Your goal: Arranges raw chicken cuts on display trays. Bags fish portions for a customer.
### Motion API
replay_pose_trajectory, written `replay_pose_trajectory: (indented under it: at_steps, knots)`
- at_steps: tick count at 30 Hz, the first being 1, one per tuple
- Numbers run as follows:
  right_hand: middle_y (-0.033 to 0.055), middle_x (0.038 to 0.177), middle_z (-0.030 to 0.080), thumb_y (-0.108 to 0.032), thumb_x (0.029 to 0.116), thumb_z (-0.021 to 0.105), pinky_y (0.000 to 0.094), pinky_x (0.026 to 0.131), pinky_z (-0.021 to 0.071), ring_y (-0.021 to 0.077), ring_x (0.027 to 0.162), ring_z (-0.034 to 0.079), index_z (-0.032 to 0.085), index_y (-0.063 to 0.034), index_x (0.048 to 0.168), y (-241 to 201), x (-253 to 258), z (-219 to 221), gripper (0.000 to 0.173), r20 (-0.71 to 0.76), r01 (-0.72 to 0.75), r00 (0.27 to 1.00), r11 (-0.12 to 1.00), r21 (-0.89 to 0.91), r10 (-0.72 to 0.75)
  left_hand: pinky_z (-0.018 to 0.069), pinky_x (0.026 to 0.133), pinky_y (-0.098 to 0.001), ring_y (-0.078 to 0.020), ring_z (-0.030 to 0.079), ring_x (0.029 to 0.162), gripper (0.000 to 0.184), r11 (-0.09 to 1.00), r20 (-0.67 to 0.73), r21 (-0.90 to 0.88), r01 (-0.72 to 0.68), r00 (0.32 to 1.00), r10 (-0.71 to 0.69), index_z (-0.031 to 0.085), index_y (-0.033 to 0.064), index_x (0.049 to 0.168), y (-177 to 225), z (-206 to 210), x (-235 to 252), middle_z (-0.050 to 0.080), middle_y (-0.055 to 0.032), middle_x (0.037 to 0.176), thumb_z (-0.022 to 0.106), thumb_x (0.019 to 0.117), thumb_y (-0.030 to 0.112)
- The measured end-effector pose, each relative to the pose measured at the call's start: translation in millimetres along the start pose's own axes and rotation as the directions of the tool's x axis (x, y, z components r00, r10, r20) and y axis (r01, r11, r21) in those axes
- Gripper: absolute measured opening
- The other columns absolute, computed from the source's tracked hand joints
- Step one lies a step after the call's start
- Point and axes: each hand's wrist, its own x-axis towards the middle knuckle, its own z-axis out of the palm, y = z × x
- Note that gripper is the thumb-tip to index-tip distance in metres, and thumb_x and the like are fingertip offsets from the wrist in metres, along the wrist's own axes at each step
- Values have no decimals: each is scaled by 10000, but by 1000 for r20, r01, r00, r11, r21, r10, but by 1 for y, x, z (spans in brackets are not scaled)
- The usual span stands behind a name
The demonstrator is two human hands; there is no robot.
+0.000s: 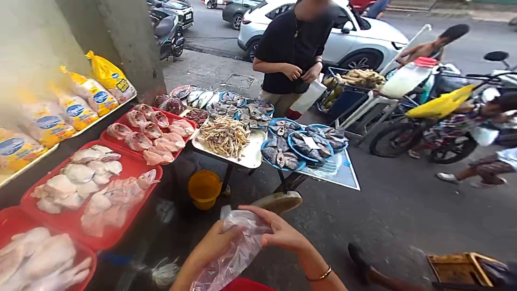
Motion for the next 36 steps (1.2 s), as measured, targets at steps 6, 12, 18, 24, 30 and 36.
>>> replay_pose_trajectory:
  at_steps: [6, 12, 18, 24, 30, 36]
  knots:
    - [-59, 819, 743, -247, 972, 623, 268, 695, 592, 37, 736, 689, 750, -136, 931, 41, 18, -49, 175, -433, -140, 856, 933, 332, 282, 639, 736, -328, -134, 737, 789, 350, 981, -246, -168, 99, 959, -139, 606, 23, 1207, 31, -50, 78, 751, -47, 894, 332, 1127, 224]
    - [82, 1184, 731, -875, 868, 334, 405, 887, 595, 210, 1048, 716, 530, -60, 1390, 88, 81, -103, 988, -502, 64, 770, 735, 675, 394, 642, 639, -402, -248, 748, 716, 490, 943, -307, -321, 89, 932, -193, 511, -9, 1311, 37, -111, 185, 747, -154, 872, 221, 1142, 349]
    - [45, 914, 760, -183, 1050, 500, 328, 808, 617, 139, 840, 736, 673, -39, 1029, 100, 150, -131, 226, -568, 10, 678, 767, 642, 466, 648, 647, -369, -223, 754, 728, 432, 960, -300, -229, 163, 926, -229, 534, -35, 1274, 41, -149, 256, 749, -143, 881, 254, 1145, 268]
    - [-34, 670, 648, -37, 1025, 506, 243, 627, 561, 52, 600, 616, 637, -76, 790, 113, 206, -177, 271, -706, -54, 534, 852, 521, 465, 545, 949, -290, -69, 642, 1097, 501, 993, -407, -122, 2, 912, -52, 456, 15, 1433, 51, -207, 293, 661, -42, 1238, 219, 1127, 332]
    - [-17, 828, 700, -5, 934, 606, 317, 735, 608, 103, 743, 689, 624, -63, 959, 121, 275, -213, 65, -527, -128, 738, 855, 503, 421, 559, 837, -363, -182, 673, 915, 377, 746, -487, 665, 34, 777, 399, 643, -108, 1123, 99, -222, 320, 695, -174, 1005, 637, 952, 228]
    - [-66, 815, 668, -150, 1032, 487, 275, 743, 565, 49, 766, 655, 587, -138, 921, 139, 352, -217, 150, -59, -326, 878, 684, 652, 475, 577, 872, -526, -323, 703, 1025, 381, 593, -300, 798, 106, 924, 238, 744, -3, 967, 52, -177, 398, 718, -167, 1100, 748, 883, 370]
